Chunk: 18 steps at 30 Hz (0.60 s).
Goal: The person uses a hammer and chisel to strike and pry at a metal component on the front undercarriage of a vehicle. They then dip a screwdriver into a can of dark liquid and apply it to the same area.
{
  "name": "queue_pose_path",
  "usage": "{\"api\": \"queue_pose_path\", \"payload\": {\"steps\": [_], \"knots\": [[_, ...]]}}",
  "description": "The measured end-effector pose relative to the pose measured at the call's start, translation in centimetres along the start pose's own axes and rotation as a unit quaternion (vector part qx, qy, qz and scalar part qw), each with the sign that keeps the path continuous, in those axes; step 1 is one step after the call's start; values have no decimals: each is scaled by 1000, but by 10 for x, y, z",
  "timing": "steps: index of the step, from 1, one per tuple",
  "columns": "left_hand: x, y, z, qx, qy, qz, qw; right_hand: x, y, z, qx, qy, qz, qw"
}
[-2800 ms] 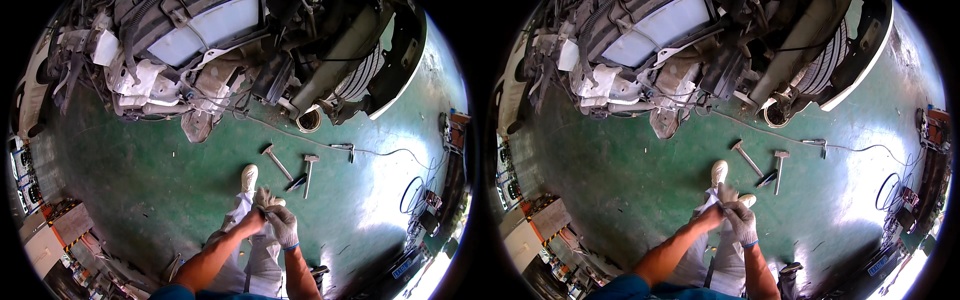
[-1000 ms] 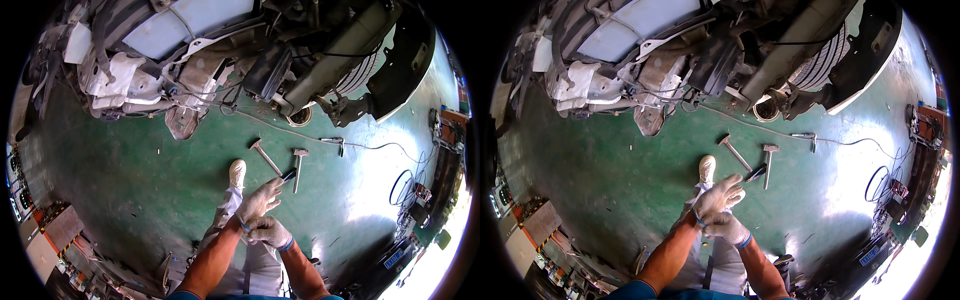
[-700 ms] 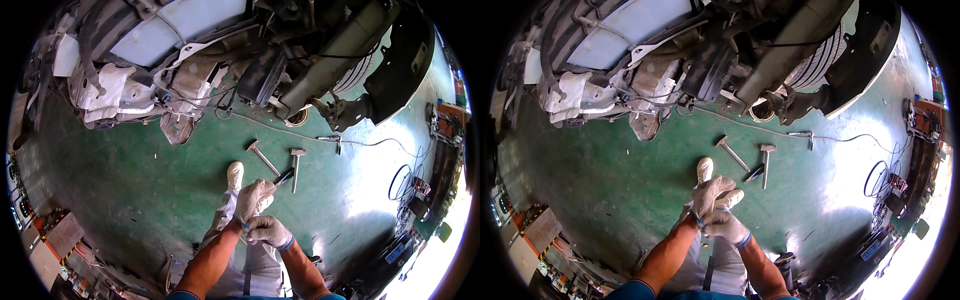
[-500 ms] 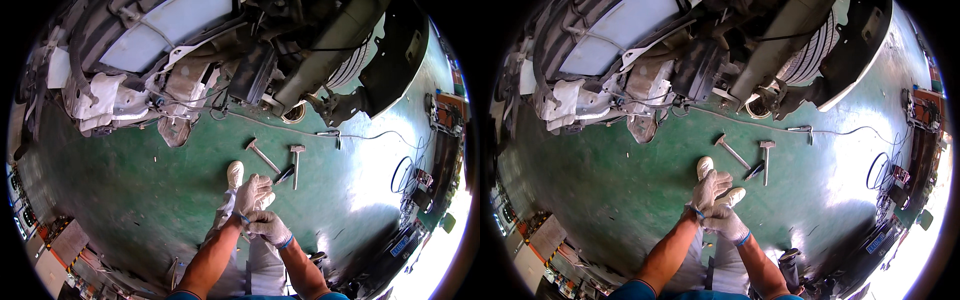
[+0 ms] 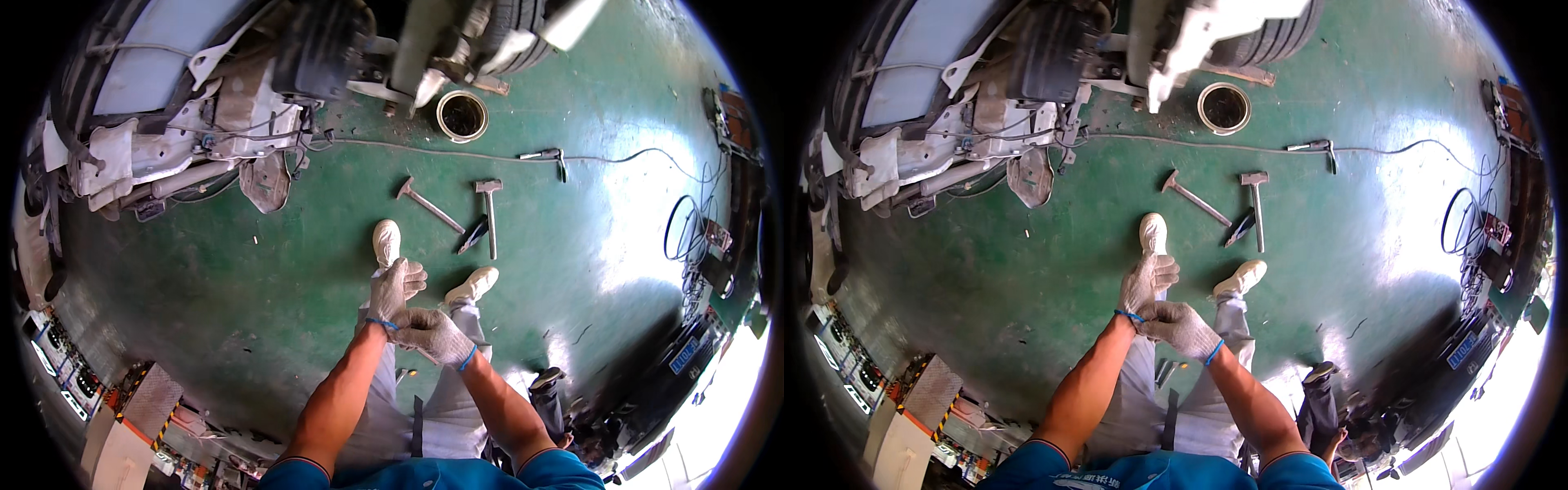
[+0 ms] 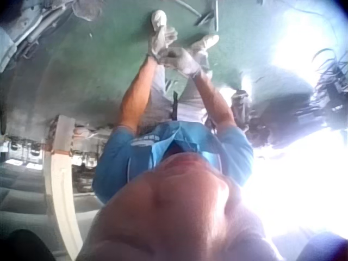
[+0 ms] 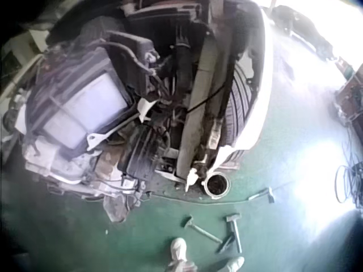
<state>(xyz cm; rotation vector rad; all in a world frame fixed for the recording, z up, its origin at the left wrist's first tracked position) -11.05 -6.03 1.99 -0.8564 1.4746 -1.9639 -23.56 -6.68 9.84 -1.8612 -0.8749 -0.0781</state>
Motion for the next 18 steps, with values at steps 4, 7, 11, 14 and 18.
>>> {"api": "queue_pose_path", "payload": {"steps": [4, 7, 11, 14, 18], "knots": [[-5, 5, -33, 13, 26, -4, 1000, -31, -4, 31, -22, 14, -26, 999], [-11, 18, -67, 37, 27, 4, 999, -78, 10, 77, -14, -11, -2, 1000], [-7, 45, -121, 23, 56, 27, 998, -172, 27, 141, 37, -229, 137, 963], [-26, 115, -165, 14, 96, 51, 994, -256, 45, 232, 46, -225, 219, 948], [-30, 251, -188, 176, 520, 8, 836, -340, 57, 278, 218, -387, 286, 849]]}}
Point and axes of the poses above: each hand's wrist, its own y-axis towards the middle knuckle, its own x-axis out of the palm, z = x × y, the point moved 2 cm from there along y, towards the middle knuckle, and after that the axes turned 12 degrees about -y, right-handed, at the moved point
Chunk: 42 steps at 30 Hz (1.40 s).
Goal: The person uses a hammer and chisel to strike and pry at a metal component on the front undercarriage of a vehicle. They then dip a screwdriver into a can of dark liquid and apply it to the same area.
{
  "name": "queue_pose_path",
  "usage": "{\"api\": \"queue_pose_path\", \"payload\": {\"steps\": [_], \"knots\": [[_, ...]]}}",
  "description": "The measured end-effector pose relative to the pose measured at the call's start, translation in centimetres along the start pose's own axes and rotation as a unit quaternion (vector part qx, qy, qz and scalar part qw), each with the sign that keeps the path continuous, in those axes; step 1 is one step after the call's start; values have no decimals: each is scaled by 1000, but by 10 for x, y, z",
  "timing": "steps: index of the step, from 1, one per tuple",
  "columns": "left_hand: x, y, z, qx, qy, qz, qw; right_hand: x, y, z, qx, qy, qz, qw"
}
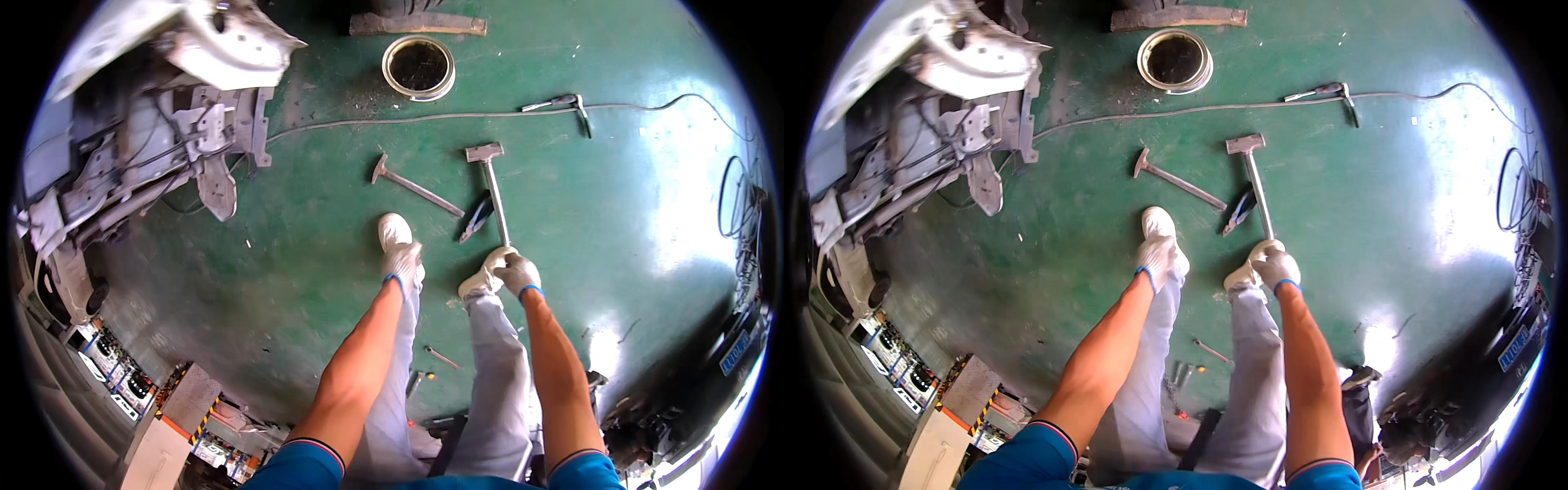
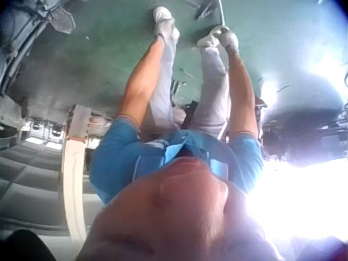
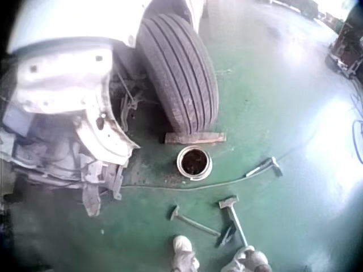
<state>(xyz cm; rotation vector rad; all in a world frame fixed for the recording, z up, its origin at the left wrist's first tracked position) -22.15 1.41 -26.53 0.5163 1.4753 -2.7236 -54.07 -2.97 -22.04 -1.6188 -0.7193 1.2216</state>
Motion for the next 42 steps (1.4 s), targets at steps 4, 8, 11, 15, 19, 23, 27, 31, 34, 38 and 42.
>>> {"api": "queue_pose_path", "payload": {"steps": [4, 8, 11, 15, 19, 23, 27, 31, 34, 38, 42], "knots": [[40, 138, -71, -92, -147, 131, 976, 14, 77, 5, -18, -81, 124, 989], [66, 195, -4, -152, -74, 219, 961, 38, 150, 10, 18, -39, 137, 990], [69, 209, 22, -183, -8, 307, 934, 42, 173, 9, 26, 11, 113, 993], [43, 200, 18, -220, -134, 156, 954, 19, 139, -5, -47, 290, -39, 955], [-8, 85, 50, -204, -290, 131, 926, -53, 51, -41, -35, 317, -60, 946], [-70, -76, 104, -173, -463, 112, 862, -97, -95, -8, -60, 257, -38, 964], [-157, -276, 218, -76, -497, 106, 858, -157, -294, 39, -56, 241, 8, 969], [-189, -400, 312, 25, -641, 55, 765, -242, -387, -1, -147, 287, 75, 943], [-200, -407, 362, 78, -644, 74, 758, -313, -408, -68, -204, 270, 118, 933], [-221, -384, 420, 100, -676, 18, 730, -378, -422, -136, -214, 206, 108, 949], [-264, -354, 446, 95, -743, -57, 660, -431, -442, -199, -191, 117, 121, 967]]}}
Point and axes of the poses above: each hand's wrist, its own y-axis towards the middle knuckle, its own x-axis out of the palm, z = x × y, the point moved 2 cm from there along y, towards the middle knuckle, and after that the axes turned 12 degrees about -y, right-handed, at the moved point
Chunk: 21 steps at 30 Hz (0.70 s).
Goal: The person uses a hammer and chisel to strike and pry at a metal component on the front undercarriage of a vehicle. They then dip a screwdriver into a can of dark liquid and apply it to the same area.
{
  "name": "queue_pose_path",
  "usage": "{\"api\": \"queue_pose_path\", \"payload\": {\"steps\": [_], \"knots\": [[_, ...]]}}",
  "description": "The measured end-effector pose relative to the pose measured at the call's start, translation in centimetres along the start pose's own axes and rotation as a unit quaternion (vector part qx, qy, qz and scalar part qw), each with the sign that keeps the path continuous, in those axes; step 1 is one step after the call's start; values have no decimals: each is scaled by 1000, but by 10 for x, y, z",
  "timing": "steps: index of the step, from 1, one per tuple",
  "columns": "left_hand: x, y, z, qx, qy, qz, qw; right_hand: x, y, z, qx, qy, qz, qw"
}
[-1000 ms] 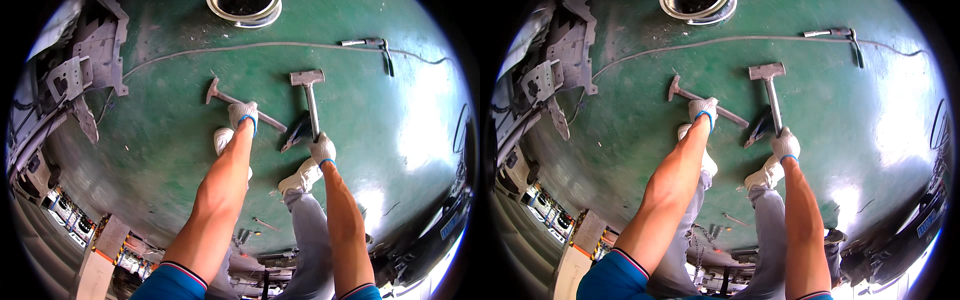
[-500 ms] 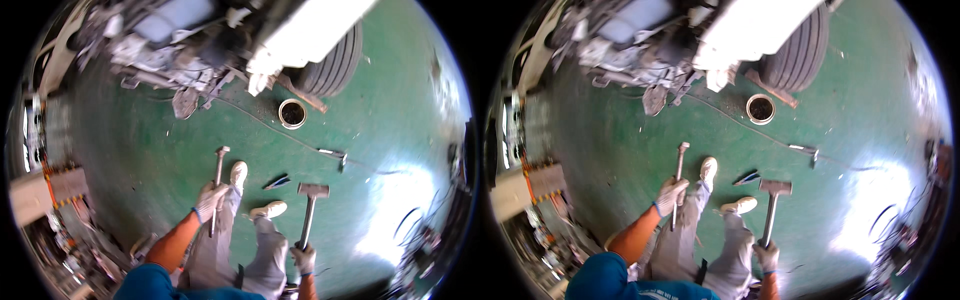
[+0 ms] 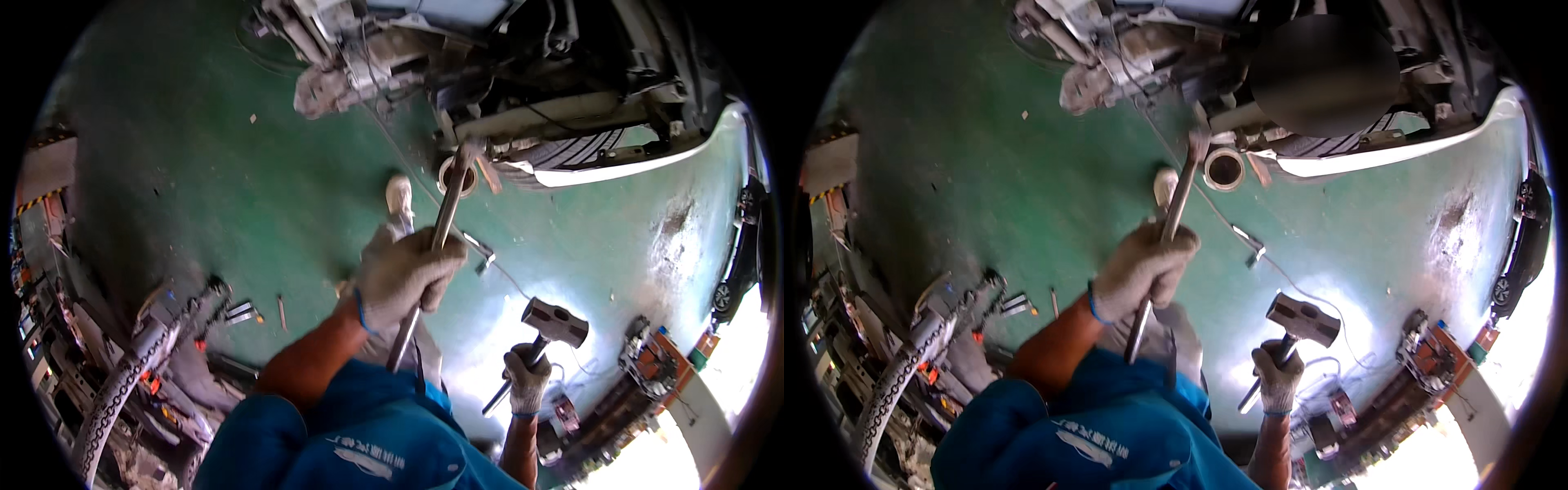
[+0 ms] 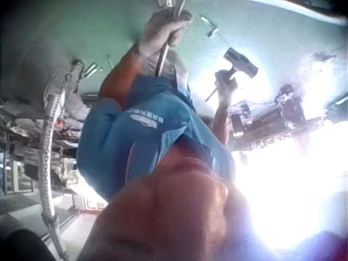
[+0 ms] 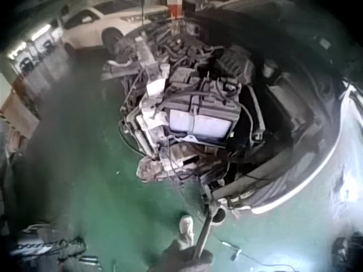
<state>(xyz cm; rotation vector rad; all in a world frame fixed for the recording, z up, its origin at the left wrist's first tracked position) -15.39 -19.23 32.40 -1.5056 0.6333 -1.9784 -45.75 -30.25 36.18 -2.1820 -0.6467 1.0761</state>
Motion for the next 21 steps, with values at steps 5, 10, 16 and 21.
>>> {"api": "queue_pose_path", "payload": {"steps": [5, 10, 16, 21], "knots": [[9, 34, 34, -45, -17, 19, 999, -22, 18, -78, -23, -76, -38, 996], [-21, 61, 52, -28, 105, 14, 994, -26, 41, -142, -38, -119, -66, 990], [-67, 109, 61, 168, 438, 6, 883, -45, 63, -194, -61, -109, -55, 991], [-69, 123, 53, 197, 561, 172, 785, -59, 84, -220, -96, -133, -72, 984]]}}
Point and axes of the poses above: each hand's wrist, its own y-axis towards the middle knuckle, its own x-axis out of the palm, z = x × y, the point moved 2 cm from there along y, towards the middle knuckle, and after that the axes turned 12 degrees about -y, right-handed, at the moved point
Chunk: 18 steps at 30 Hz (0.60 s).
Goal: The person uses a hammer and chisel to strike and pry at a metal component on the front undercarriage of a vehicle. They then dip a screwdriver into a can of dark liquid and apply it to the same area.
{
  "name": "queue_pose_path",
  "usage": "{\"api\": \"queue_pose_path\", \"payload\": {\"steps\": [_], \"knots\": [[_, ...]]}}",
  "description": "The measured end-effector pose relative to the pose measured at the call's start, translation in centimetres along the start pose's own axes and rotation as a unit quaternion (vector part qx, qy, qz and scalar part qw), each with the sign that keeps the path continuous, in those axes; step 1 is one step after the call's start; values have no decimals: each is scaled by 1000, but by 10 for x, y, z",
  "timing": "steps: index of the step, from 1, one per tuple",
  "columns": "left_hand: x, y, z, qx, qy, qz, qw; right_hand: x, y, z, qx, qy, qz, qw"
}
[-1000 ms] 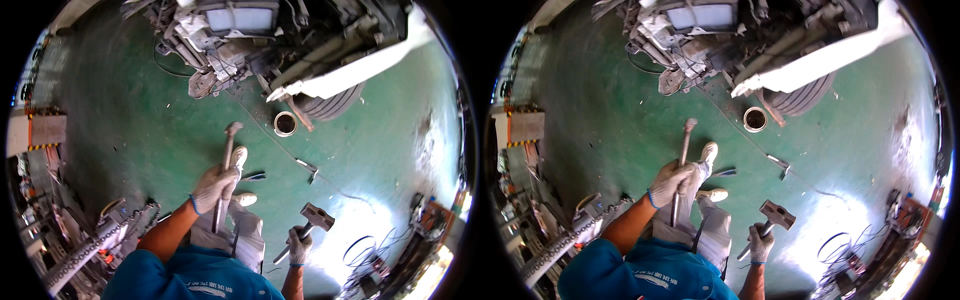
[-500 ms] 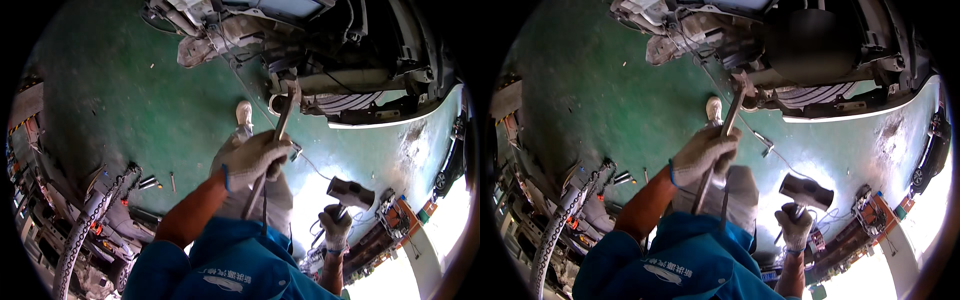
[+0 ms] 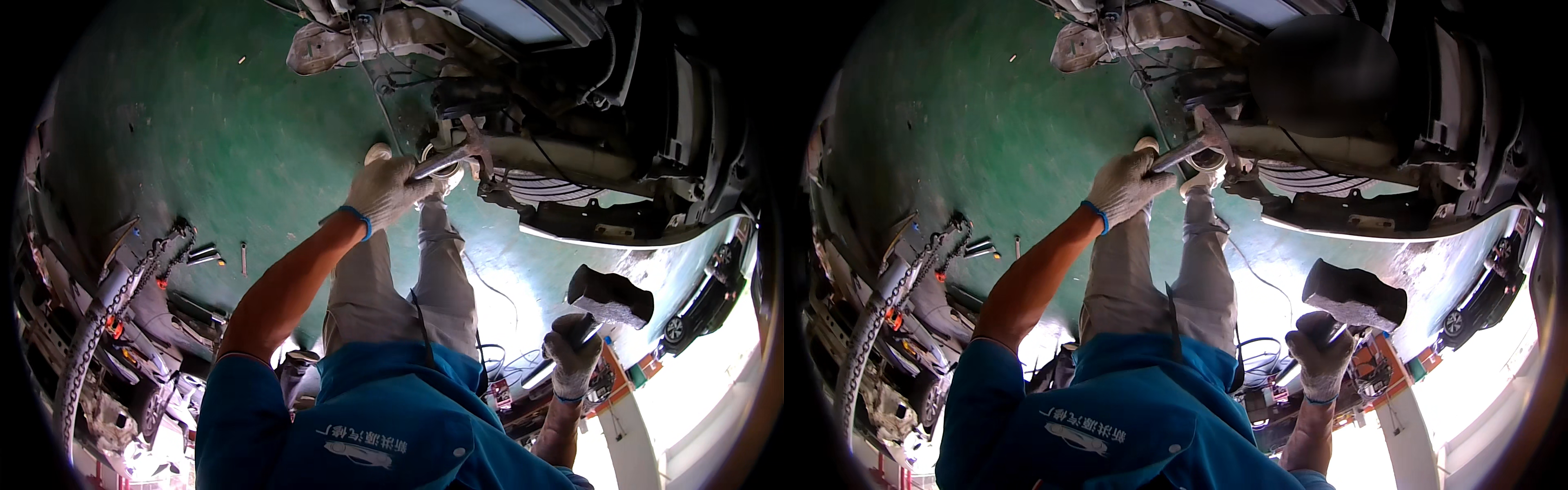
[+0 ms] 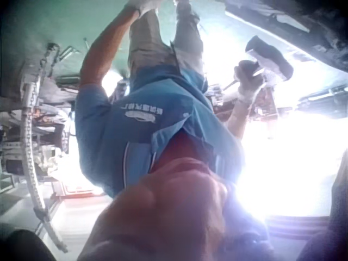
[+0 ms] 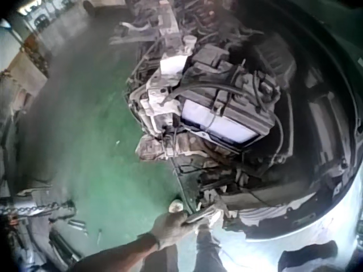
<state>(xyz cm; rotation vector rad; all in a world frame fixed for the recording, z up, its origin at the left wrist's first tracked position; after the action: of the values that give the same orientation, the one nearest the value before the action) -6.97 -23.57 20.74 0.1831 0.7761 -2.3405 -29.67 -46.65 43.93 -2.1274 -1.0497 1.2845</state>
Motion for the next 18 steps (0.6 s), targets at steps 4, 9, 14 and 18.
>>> {"api": "queue_pose_path", "payload": {"steps": [4, 9, 14, 18], "knots": [[1, 22, -7, 21, 57, 14, 998, -15, 21, -7, -3, -10, -33, 999], [11, 38, -29, 68, 105, 7, 992, -46, 42, -4, -22, -9, -67, 997], [18, 60, -47, 112, 103, 2, 988, -78, 59, -10, -47, 1, -77, 996], [21, 67, -56, 126, 37, -35, 991, -98, 67, -7, -73, 17, -55, 996]]}}
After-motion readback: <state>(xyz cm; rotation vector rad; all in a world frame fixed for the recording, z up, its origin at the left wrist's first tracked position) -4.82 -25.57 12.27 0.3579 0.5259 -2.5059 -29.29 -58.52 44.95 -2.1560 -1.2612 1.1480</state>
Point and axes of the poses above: each hand's wrist, its own y-axis towards the middle knuckle, its own x-axis out of the palm, z = x × y, the point moved 2 cm from there along y, towards the middle knuckle, and after that the axes turned 12 degrees about -y, right-handed, at the moved point
